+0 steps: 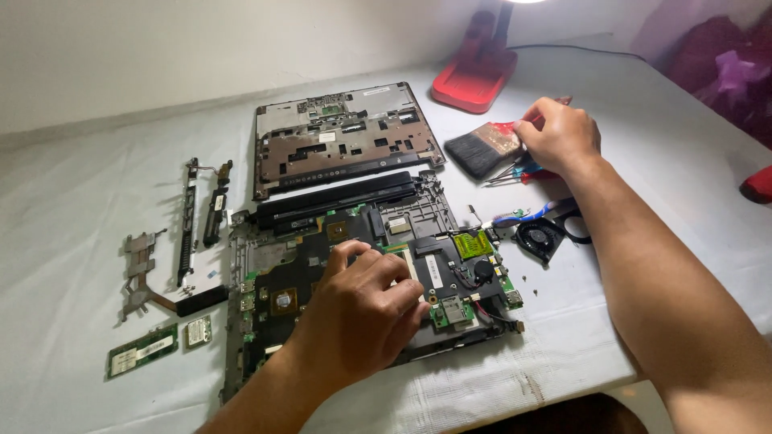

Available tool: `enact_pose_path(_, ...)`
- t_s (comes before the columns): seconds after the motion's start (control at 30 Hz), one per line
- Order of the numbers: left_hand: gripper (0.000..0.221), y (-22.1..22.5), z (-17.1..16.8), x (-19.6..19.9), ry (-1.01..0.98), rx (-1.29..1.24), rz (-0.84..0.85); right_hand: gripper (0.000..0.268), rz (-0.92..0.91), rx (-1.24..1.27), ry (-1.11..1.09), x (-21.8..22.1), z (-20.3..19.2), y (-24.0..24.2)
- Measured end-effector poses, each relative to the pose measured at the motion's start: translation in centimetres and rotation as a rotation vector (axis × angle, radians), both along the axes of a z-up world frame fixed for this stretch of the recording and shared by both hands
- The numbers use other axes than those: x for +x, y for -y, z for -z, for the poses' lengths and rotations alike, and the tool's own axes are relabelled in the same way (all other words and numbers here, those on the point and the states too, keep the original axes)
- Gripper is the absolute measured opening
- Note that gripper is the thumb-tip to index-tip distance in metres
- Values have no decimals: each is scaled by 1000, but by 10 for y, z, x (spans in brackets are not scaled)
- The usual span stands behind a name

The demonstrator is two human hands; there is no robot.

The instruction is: Cleaning internal laptop components with brushes and manipulating small hardware parts like RAM modules and connectors.

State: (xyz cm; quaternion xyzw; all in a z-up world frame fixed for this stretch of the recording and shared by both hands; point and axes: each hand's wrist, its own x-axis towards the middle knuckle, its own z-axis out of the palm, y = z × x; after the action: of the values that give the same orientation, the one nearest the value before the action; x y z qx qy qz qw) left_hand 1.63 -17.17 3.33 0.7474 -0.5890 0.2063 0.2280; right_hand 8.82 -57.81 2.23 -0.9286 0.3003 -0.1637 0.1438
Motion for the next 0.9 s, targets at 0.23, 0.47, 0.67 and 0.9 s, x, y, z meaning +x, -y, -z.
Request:
enact_pose_path(0.23,14,0,1,-1,-11,-2,-1,33,-94,-116,-195,-8,-9,-2)
enact_pose_path(0.47,15,0,2,-1,-9,9,8,34,-307,-15,-216,-34,-22,-6)
enact_pose_path(0.67,14,0,2,-1,-3,18,-3,32,-437,-308,-103,-18,10,38)
enact_pose_path(0.9,17,0,-1,-3,-19,-15,28,25,-433,-311,-239,-44,-34,-5)
